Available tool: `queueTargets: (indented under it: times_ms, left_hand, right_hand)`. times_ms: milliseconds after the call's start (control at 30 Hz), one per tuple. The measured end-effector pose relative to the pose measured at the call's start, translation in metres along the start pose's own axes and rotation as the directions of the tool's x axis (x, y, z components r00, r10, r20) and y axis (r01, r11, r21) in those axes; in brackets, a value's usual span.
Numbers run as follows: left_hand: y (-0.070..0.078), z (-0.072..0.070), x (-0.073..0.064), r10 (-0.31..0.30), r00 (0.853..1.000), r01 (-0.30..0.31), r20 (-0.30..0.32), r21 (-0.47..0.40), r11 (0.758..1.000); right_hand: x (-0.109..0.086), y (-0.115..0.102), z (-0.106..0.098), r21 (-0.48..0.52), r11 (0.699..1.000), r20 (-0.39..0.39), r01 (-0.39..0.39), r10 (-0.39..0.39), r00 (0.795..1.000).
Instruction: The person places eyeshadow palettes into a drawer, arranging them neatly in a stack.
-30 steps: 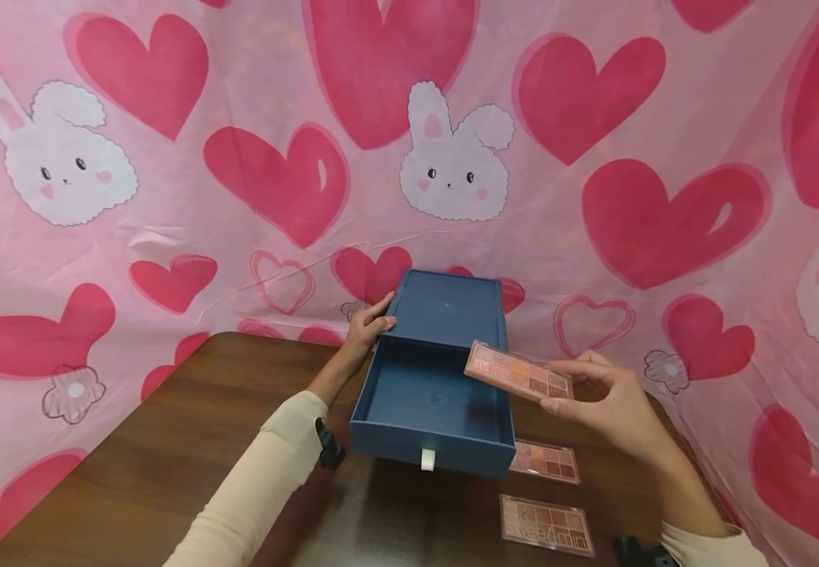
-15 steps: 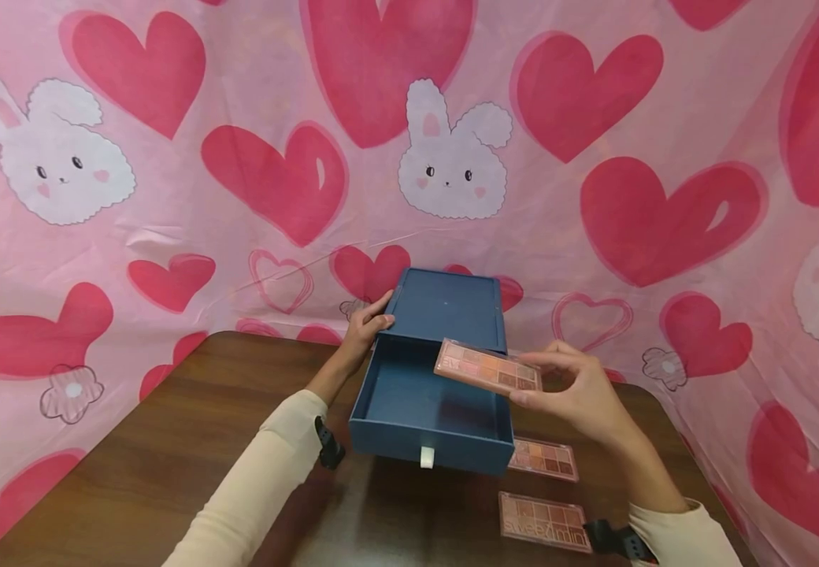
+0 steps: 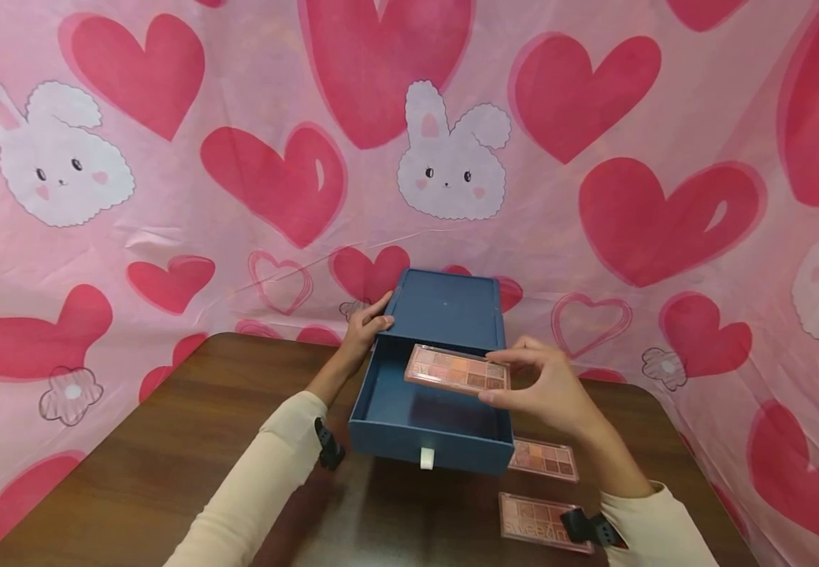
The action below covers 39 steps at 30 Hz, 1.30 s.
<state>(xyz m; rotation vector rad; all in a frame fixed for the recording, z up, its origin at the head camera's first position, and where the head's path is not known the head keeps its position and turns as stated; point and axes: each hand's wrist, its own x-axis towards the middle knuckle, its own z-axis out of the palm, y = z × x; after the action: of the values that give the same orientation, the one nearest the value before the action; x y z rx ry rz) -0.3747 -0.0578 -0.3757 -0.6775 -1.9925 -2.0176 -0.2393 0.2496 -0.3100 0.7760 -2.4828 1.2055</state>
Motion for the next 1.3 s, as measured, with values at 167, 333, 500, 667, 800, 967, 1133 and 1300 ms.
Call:
queueTargets:
  times_ms: [167,333,500,667,800,967,1133,1300]
  left_hand:
    - [0.000,0.002,0.001,0.012,1.000,-0.012,-0.006,-0.007,1.000]
    - [-0.001,0.003,0.001,0.019,1.000,-0.019,-0.004,-0.016,1.000]
    - [-0.001,0.003,0.000,0.016,1.000,-0.016,-0.007,-0.014,1.000]
    - [0.001,0.003,-0.002,-0.004,1.000,0.003,-0.007,-0.021,1.000]
    - [0.001,0.003,-0.003,-0.008,1.000,0.009,0.005,-0.040,0.999]
    - [0.000,0.003,-0.002,-0.007,1.000,0.007,0.000,-0.040,0.999]
    - [-0.002,0.002,-0.001,0.015,1.000,-0.015,0.003,-0.026,1.000]
    - [-0.001,0.002,-0.001,0.004,1.000,-0.004,-0.002,-0.007,1.000]
  right_hand:
    - [0.006,-0.008,0.008,-0.001,1.000,0.024,-0.019,0.019,1.000]
    - [0.011,-0.012,0.018,-0.022,0.999,0.042,-0.032,0.033,0.999]
    - [0.016,-0.015,0.027,-0.086,0.996,0.081,-0.030,0.037,0.996]
    - [0.020,-0.018,0.035,-0.094,0.994,0.143,-0.054,0.067,0.987]
    - [0.021,-0.020,0.039,-0.153,0.987,0.180,-0.047,0.075,0.981]
    - [0.024,-0.024,0.042,-0.235,0.971,0.207,-0.030,0.081,0.975]
    - [0.028,-0.024,0.047,-0.270,0.963,0.227,-0.002,0.066,0.972]
    - [0.030,-0.023,0.050,-0.300,0.953,0.251,0.030,0.048,0.967]
